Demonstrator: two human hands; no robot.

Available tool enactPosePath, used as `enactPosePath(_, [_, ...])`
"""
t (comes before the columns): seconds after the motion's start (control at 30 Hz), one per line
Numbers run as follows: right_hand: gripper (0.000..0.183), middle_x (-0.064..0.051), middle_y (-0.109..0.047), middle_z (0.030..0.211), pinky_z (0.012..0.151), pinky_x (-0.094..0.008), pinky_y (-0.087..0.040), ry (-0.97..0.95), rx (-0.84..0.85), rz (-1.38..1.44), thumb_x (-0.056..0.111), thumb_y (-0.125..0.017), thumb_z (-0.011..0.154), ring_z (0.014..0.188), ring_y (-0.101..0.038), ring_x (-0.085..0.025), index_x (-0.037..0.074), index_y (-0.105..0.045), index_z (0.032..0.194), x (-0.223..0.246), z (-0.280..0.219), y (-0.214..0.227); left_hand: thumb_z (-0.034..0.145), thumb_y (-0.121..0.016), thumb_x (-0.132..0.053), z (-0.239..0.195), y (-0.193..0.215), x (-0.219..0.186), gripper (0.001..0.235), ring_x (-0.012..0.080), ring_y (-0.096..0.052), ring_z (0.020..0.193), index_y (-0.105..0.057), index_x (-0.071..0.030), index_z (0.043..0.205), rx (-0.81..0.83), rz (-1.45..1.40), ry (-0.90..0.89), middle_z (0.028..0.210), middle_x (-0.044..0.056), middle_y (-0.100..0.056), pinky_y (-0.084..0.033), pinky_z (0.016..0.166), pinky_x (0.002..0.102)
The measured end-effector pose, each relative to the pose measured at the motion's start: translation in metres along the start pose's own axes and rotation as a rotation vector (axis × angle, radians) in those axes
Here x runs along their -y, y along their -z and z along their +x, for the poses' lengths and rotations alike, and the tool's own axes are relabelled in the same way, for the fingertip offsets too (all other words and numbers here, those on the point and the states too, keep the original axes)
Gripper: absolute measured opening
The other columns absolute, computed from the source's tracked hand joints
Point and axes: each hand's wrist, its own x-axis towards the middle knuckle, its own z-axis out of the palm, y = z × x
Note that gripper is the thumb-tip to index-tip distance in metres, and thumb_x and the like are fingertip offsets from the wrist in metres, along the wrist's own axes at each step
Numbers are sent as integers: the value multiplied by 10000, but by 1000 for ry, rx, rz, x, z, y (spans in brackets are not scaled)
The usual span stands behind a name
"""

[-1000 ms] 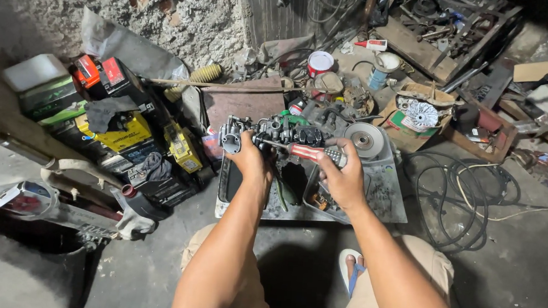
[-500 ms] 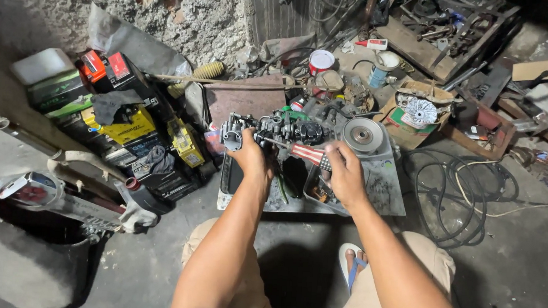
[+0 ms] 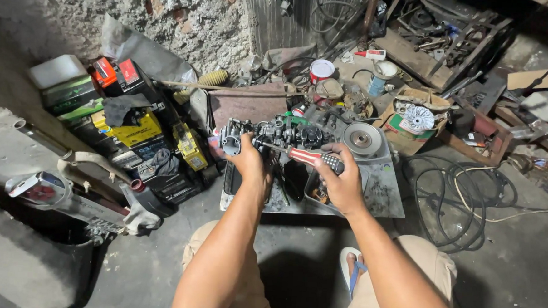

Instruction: Disassembling a motorcycle carburetor body by removing screws with a screwdriver and extracting internal components.

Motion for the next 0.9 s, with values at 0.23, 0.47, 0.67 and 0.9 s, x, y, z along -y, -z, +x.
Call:
enactPosePath(0.23, [229,-106,-546,534,337,-252,-383,-58,-32,100,227,-583,995,382,-490,-153,74,-647,1154,-14,3,-4,726,-785,-148,19,-1,23,831,278,-565,1139,-352,-62,1429,-20,-26,-12,1245,175,-516,-482,962,443])
enactPosePath(0.47, [225,-124,-517,498,309,-244,-346,-131,-34,114,266,-539,1026,334,-466,-163,77,-650,1077,-17,11,-6,717,-803,-160,14,-13,17,923,292,-613,1048,-290,-161,1484,-8,-49,50,1209,155,-533,-537,878,466])
enactPosePath(0.67, [294,-138,-598,645,361,-239,-413,-112,-7,113,290,-662,948,434,-515,-151,67,-628,1136,-32,18,-5,733,-785,-168,44,-7,37,857,293,-597,1028,-324,-89,1451,-15,-51,51,1201,178,-515,-525,837,480])
enactPosePath(0.9, [378,-93,-642,784,489,-218,-519,-96,-42,105,181,-738,873,574,-577,-121,92,-594,1211,-13,18,-4,777,-745,-193,28,-14,18,847,315,-599,930,-275,-99,1476,19,-34,110,1170,209,-485,-555,725,461])
